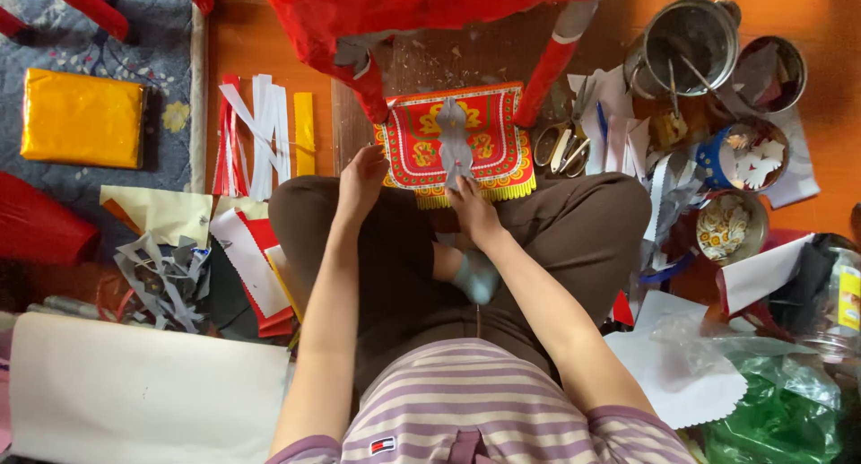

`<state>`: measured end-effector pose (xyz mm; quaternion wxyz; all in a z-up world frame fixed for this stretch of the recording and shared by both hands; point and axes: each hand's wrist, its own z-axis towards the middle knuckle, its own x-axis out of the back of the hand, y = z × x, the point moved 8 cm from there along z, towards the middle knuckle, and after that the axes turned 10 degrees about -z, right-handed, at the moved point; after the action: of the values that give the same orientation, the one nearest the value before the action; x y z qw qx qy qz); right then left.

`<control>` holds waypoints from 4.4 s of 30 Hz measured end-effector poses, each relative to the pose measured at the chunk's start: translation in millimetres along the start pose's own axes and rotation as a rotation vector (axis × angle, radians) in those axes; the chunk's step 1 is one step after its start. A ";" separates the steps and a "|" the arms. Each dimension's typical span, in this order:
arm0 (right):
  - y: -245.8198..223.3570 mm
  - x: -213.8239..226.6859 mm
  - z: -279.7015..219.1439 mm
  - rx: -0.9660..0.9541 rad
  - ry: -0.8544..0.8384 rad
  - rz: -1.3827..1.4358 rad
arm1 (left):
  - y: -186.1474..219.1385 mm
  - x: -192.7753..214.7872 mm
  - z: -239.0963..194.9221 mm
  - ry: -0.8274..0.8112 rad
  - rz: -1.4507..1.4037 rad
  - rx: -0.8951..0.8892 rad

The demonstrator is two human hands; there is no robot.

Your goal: Decorating red paper horse figures with colorful paper cutouts and glue.

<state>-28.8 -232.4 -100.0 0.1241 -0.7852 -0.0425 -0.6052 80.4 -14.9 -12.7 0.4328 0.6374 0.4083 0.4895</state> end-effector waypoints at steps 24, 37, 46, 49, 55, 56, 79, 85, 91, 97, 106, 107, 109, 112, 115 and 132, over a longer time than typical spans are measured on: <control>328.3 142.8 -7.6 -1.072 0.478 1.134 | -16.8 -74.4 6.2 -0.380 0.492 -0.177; 380.7 125.0 23.4 -1.077 0.327 1.015 | -32.5 -87.8 12.4 -0.448 0.632 -0.025; 168.1 113.7 -34.1 -0.612 0.371 1.014 | -67.3 -145.0 10.8 -0.459 0.522 -0.158; 91.3 99.1 -33.4 -0.367 0.151 0.709 | -62.2 -162.3 5.5 -0.466 0.607 -0.253; 26.9 102.9 -27.5 -0.087 -0.018 0.366 | -41.8 -165.3 9.1 -0.453 0.563 -0.217; 22.0 102.8 -26.8 -0.074 -0.093 0.334 | -42.7 -162.7 8.9 -0.454 0.531 -0.174; 20.1 67.8 -26.9 -0.159 -0.073 -0.031 | -52.9 -158.3 17.1 -0.400 0.465 -0.120; 23.6 57.7 -25.8 -0.225 -0.213 0.016 | -57.2 -160.0 12.8 -0.397 0.540 -0.174; 43.6 42.0 -23.6 -0.181 0.095 0.093 | -36.9 -167.0 -5.7 -0.397 0.813 -0.501; 26.2 65.6 -17.6 -0.087 -0.071 -0.054 | -52.0 -181.9 -38.2 -0.218 1.033 -0.744; 28.0 36.6 -19.4 -0.041 -0.022 -0.120 | -94.3 -178.8 -47.5 -0.330 1.006 -0.582; 28.9 33.6 -18.3 -0.014 0.119 -0.145 | -92.6 -174.7 -46.8 -0.345 0.976 -0.575; 31.2 27.9 -14.4 0.009 0.218 -0.089 | -123.6 -164.5 -28.8 -0.351 0.957 -0.474; 23.1 25.2 -4.2 0.017 0.310 0.129 | -76.5 -108.7 -7.4 -0.346 0.793 -0.336; -16.2 14.3 14.3 0.128 0.338 0.096 | -47.4 -47.1 3.3 -0.244 0.535 -0.263; -93.9 34.0 28.0 0.342 0.531 -0.534 | -29.9 2.3 31.3 0.091 -0.113 0.026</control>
<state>-13.8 -137.7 -60.5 0.0978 -0.5311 -0.3113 -0.7820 108.5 -8.8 -45.1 0.4323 0.5960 0.4691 0.4877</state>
